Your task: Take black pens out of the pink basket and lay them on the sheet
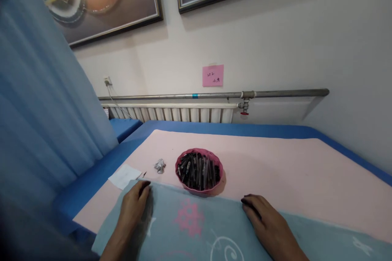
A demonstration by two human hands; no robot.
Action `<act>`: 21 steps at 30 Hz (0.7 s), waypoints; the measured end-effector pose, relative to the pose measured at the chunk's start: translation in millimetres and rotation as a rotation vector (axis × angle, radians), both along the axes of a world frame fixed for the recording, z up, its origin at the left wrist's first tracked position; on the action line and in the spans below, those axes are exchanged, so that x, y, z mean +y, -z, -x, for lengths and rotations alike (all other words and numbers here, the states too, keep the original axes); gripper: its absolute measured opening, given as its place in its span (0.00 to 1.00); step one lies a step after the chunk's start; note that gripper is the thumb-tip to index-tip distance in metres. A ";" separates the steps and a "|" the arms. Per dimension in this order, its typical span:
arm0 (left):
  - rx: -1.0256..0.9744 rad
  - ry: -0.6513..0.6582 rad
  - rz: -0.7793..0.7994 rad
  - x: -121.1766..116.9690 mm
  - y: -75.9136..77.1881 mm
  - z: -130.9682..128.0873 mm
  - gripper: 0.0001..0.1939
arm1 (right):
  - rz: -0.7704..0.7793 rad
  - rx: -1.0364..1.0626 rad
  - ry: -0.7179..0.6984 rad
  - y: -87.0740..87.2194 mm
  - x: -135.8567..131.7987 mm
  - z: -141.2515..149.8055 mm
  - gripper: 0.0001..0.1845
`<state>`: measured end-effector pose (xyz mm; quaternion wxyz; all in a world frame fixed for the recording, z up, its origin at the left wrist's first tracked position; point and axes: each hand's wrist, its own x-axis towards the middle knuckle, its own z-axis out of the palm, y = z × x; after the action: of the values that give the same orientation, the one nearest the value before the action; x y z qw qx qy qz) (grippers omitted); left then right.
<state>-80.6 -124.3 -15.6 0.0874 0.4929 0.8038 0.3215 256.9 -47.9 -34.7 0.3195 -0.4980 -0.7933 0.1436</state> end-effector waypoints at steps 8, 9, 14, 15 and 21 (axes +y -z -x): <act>0.130 0.129 0.221 101.2 -24.2 -1.2 0.10 | -0.007 -0.065 0.077 -2.3 -2.5 8.0 0.17; 0.132 0.116 0.257 106.2 -21.1 0.4 0.11 | -0.013 -0.071 0.079 -1.9 -2.8 8.2 0.17; 0.107 0.097 0.388 121.0 -13.3 4.0 0.15 | -0.012 -0.111 0.102 -0.3 -1.2 10.8 0.18; 0.099 0.105 0.399 124.0 -15.6 4.2 0.15 | -0.012 -0.118 0.108 -0.1 -0.8 11.5 0.18; 0.099 0.320 0.254 145.4 -45.4 -0.5 0.12 | -0.031 -0.133 0.146 -2.0 -4.7 17.5 0.15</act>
<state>-80.1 21.1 29.8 0.1591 0.6144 0.7527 0.1751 239.3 -52.6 -32.6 0.2835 -0.5580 -0.7764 0.0743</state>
